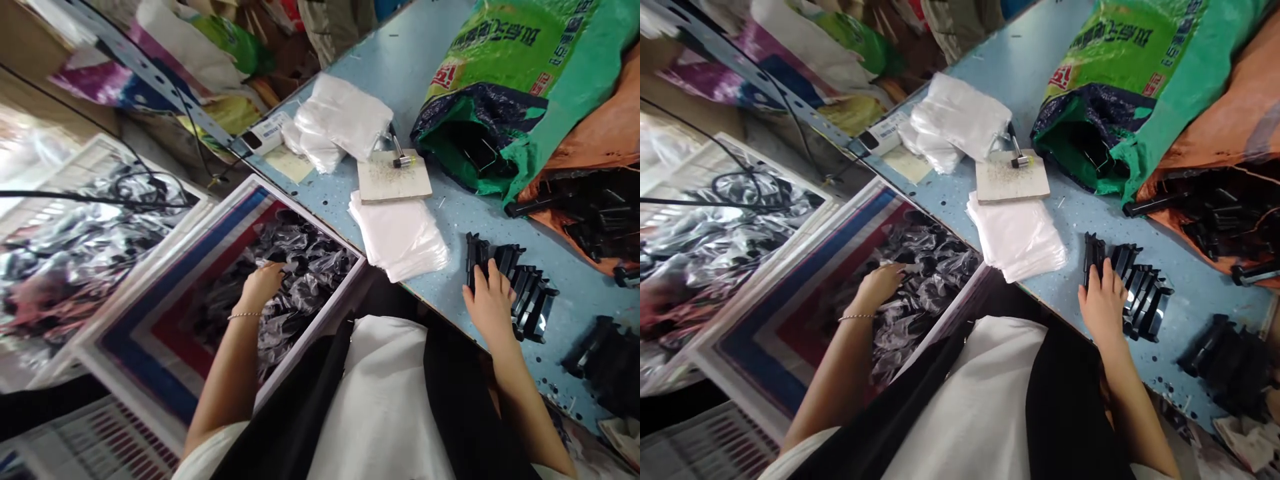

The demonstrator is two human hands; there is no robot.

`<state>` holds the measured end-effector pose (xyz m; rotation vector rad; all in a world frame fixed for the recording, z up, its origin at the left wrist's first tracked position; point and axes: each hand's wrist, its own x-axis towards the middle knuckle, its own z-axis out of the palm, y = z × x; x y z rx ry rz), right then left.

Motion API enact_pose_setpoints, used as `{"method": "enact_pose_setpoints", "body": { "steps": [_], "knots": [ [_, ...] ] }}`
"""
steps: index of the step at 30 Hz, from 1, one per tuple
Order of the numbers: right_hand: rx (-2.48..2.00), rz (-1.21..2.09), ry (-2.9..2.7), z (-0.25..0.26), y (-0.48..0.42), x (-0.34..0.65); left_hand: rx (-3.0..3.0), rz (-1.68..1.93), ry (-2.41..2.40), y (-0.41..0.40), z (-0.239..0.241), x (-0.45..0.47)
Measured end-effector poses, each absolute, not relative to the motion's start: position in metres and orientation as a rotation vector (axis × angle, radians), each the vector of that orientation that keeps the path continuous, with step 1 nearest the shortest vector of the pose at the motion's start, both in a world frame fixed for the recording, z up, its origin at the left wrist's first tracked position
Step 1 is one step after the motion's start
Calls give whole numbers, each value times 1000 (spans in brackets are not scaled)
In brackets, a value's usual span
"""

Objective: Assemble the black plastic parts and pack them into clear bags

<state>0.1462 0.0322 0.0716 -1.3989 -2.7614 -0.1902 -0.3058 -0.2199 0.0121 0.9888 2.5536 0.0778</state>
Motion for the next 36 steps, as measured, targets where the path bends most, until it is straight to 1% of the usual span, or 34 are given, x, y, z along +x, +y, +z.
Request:
{"method": "enact_pose_setpoints", "body": {
  "steps": [2, 5, 6, 7, 10, 13, 15, 16, 18, 21, 23, 25, 26, 28, 30, 33, 36],
  "knots": [
    [-1467, -217, -2776, 79, 28, 144, 1037, 201, 2530, -193, 11, -293],
    [-1556, -275, -2807, 87, 29, 138, 1363, 736, 2385, -131, 27, -240],
    [-1573, -272, -2813, 87, 31, 136, 1520, 878, 2297, -108, 34, -218],
    [-1581, -254, -2815, 88, 34, 135, 1694, 934, 2178, -85, 40, -196],
    [-1590, -187, -2816, 86, 46, 134, 2018, 786, 2013, -29, 49, -146],
    [-1641, -101, -2825, 87, 61, 139, 1914, 717, 1999, 0, 48, -139],
    [-1685, 126, -2747, 90, 71, 144, 1650, 795, 1973, 7, 49, -154],
    [-1696, 330, -2658, 92, 74, 146, 1503, 830, 1926, 8, 50, -164],
    [-1649, 877, -2346, 95, 76, 149, 1253, 858, 1769, 10, 53, -182],
    [-1384, 1672, -1686, 97, 61, 140, 1049, 898, 1590, 10, 57, -195],
    [-1171, 2052, -1330, 94, 44, 126, 997, 983, 1601, 10, 59, -195],
    [-991, 2334, -1124, 90, 28, 110, 947, 1050, 1617, 10, 60, -192],
    [-931, 2427, -1067, 88, 21, 103, 908, 1062, 1599, 9, 60, -190],
    [-896, 2511, -1013, 84, 13, 94, 824, 1051, 1523, 8, 61, -189],
    [-958, 2489, -984, 83, 9, 91, 769, 1031, 1477, 5, 61, -190],
    [-1066, 2409, -943, 86, 9, 94, 791, 1089, 1585, 0, 61, -190],
    [-1062, 2441, -892, 90, 10, 92, 767, 1175, 1607, -3, 61, -189]
  ]
}}
